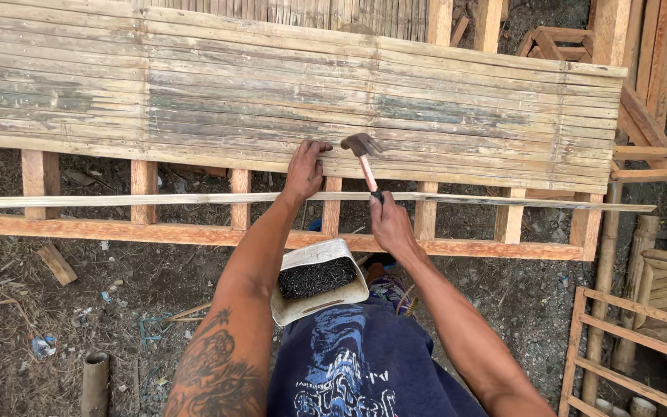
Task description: The person hammers nails into a wooden pallet frame using a hammer. They repeatedly pick up nails from a container and drive them into the slats to secure them to the frame.
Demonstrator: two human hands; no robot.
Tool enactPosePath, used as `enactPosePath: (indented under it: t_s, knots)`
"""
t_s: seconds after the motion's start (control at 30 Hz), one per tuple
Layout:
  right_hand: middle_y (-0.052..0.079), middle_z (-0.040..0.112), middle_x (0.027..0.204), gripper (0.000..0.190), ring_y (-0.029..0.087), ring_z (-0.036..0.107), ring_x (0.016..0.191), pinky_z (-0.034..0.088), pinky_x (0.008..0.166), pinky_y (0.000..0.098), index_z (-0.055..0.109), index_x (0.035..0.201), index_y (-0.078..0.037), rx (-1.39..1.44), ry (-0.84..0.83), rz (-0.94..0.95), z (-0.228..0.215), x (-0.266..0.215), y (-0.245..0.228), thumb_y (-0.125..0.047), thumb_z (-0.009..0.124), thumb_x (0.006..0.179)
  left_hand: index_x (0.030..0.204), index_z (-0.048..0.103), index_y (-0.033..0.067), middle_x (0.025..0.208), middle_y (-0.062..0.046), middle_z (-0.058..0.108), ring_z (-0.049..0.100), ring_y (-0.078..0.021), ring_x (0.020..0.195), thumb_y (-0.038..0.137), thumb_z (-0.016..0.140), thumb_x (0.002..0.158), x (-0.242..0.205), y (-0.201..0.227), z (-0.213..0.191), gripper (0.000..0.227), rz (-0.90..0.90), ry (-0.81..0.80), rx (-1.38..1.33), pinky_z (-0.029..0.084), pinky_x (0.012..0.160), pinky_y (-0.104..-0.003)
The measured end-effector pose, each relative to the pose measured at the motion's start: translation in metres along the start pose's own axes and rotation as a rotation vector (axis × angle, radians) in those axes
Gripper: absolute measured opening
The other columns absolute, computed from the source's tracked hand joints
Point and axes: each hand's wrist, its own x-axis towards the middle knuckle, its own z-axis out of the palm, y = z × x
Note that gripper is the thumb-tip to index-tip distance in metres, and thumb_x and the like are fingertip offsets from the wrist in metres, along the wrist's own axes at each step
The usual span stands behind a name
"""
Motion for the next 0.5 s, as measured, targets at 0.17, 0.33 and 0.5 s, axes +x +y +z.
enactPosePath:
  t_s: [0.17, 0.33, 0.5]
  knots:
    - [0.016, 0.056, 0.074, 0.032, 0.025, 0.054, 0.055, 0.048, 0.047, 0.0390, 0.047, 0.109, -0.005, 0.524, 0.308, -0.417, -0.011, -0.014, 0.009, -0.036, 0.042, 0.110, 0.125, 0.062, 0.0076, 0.120, -0.015, 0.058, 0.058, -0.0380, 0.116, -0.010, 0.054, 0.084, 0.003, -0.004, -0.002, 0.045, -0.013, -0.022, -0.033, 0.049, 0.099, -0.048]
    - [0.010, 0.058, 0.071, 0.032, 0.019, 0.047, 0.055, 0.043, 0.059, 0.0417, 0.048, 0.115, -0.007, -0.282, -0.217, 0.052, 0.012, -0.012, -0.005, -0.038, 0.048, 0.113, 0.124, 0.063, 0.0075, 0.118, -0.016, 0.058, 0.058, -0.0379, 0.114, -0.013, 0.050, 0.082, 0.000, 0.001, -0.003, 0.049, 0.008, -0.008, -0.055, 0.049, 0.098, -0.047]
    - [0.013, 0.059, 0.081, 0.035, 0.027, 0.060, 0.067, 0.051, 0.059, 0.0408, 0.049, 0.106, -0.009, 0.239, 0.146, -0.383, -0.012, -0.027, -0.010, -0.043, 0.040, 0.110, 0.126, 0.063, 0.0059, 0.117, -0.017, 0.059, 0.057, -0.0397, 0.114, -0.013, 0.050, 0.080, -0.006, 0.001, -0.004, 0.052, 0.061, 0.015, -0.047, 0.048, 0.100, -0.048]
